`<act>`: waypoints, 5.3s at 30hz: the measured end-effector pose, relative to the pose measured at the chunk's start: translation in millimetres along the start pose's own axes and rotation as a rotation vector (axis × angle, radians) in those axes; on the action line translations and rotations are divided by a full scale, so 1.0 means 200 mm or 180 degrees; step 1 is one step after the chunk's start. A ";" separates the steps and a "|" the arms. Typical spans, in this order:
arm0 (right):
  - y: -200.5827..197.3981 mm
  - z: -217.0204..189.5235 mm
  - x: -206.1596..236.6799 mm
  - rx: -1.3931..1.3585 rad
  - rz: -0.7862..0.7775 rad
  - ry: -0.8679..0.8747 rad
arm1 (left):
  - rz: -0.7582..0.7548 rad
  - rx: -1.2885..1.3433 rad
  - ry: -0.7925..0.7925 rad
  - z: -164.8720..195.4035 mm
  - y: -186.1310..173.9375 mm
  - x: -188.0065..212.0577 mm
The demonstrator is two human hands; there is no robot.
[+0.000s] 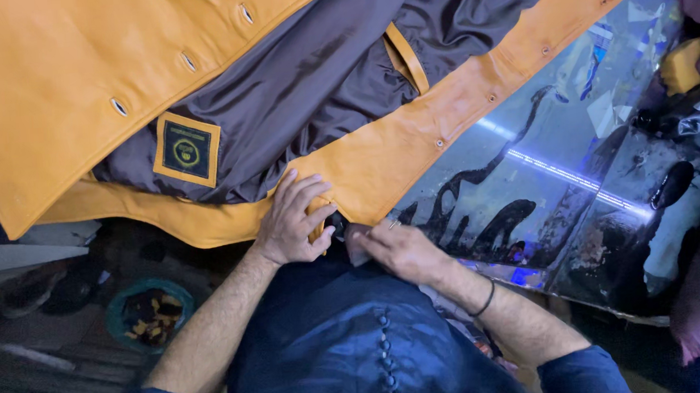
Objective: The person lays a yellow leather jacket with brown lining flat on a work table and smooths it out. They pour liquid from a dark bottle onto a reddish sponge and rub the sponge along the jacket's leather edges, collar, and seams, repositioning the jacket to treat different sections.
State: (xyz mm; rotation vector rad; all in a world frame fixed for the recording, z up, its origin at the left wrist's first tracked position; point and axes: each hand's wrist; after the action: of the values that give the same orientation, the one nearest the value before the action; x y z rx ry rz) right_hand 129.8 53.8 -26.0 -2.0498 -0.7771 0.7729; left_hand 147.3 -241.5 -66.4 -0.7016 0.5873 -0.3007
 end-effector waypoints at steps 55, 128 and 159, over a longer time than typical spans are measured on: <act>-0.03 -0.06 -0.55 0.1628 0.0964 0.1914 | -0.0493 -0.0450 0.0658 -0.38 -0.67 -0.04; 0.22 -0.55 -0.82 0.1054 0.0727 0.0945 | -0.1121 0.0921 -0.1059 -0.45 -0.68 -0.02; 0.32 -0.61 -0.80 0.1422 0.0690 0.1278 | -0.1283 0.1306 -0.0700 -0.53 -0.70 0.02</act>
State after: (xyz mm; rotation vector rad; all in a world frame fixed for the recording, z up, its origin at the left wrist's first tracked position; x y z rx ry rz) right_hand 136.2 -150.9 22.1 -1.8070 -0.1392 0.5598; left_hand 77.3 -399.7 -37.9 -0.4411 0.1588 -0.6879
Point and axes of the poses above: each hand's wrist, its own x-axis away from the middle knuckle, its own y-axis out of the palm, z = x × y
